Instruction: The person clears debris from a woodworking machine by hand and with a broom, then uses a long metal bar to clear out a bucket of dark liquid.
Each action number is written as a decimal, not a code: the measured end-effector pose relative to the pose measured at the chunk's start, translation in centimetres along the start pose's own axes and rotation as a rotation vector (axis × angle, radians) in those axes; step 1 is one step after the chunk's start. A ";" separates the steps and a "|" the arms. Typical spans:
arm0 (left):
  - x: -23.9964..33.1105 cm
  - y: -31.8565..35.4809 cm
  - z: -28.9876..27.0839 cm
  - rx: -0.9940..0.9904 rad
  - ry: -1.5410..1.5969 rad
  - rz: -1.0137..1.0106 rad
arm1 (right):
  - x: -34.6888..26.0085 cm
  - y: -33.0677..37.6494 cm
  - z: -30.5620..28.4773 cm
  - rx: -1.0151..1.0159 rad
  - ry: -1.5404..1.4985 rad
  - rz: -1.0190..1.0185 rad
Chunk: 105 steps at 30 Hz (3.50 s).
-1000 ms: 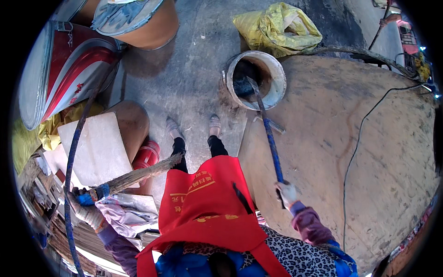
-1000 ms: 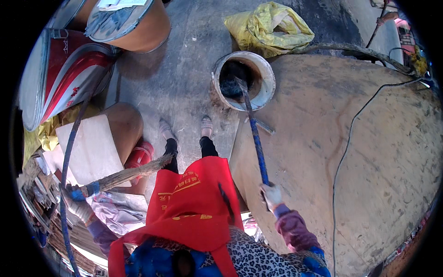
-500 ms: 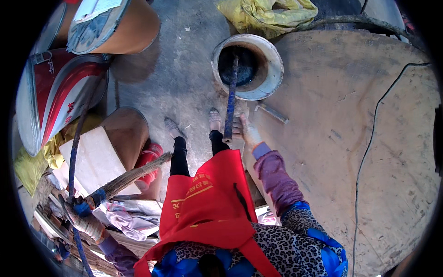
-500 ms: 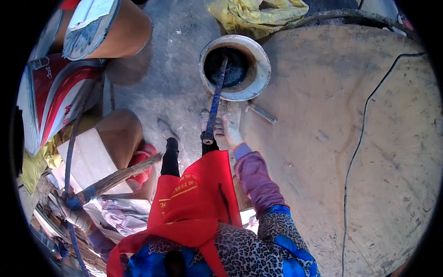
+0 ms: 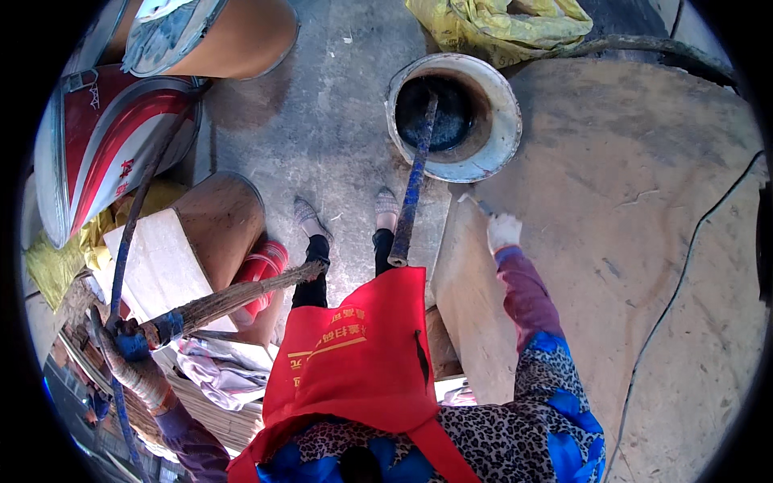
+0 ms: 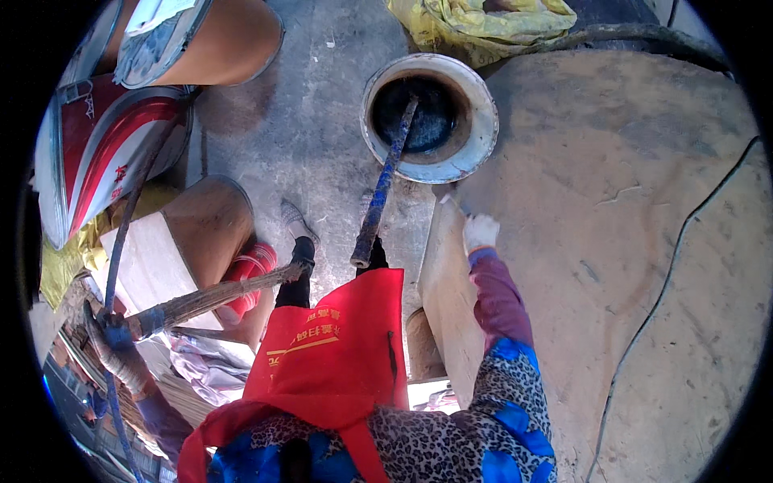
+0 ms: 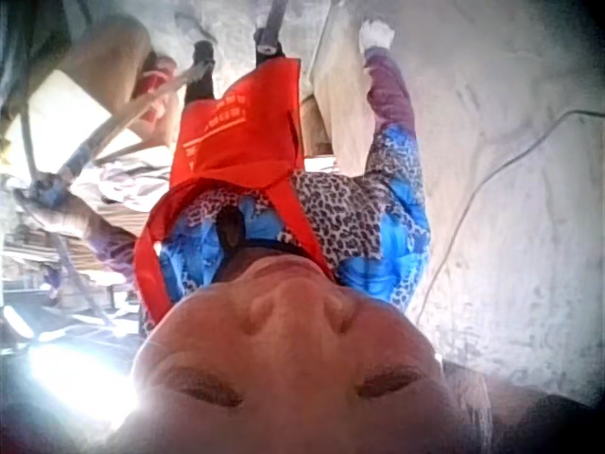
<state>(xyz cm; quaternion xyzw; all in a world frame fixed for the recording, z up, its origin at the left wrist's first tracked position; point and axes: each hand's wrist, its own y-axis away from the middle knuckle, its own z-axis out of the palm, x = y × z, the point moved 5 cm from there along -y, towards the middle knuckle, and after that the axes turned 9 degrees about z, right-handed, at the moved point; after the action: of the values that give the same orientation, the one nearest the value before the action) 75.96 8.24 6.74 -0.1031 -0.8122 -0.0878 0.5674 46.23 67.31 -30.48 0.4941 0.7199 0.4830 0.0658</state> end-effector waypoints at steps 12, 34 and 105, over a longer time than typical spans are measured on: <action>-0.7 1.2 0.8 0.002 0.142 -0.002 | 1.3 38.8 -6.0 -0.094 -1.779 0.405; -0.3 2.3 0.4 -0.065 -0.026 0.014 | -8.8 -0.5 -1.3 -0.562 -2.361 0.422; 15.3 10.5 16.2 -0.700 0.605 0.223 | -13.1 33.0 -31.9 0.375 -1.106 -0.600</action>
<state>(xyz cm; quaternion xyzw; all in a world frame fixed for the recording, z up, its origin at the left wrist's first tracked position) 59.03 23.61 15.88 -0.3445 -0.5162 -0.3208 0.7155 55.91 38.56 6.33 0.4504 0.7583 -0.0153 0.4711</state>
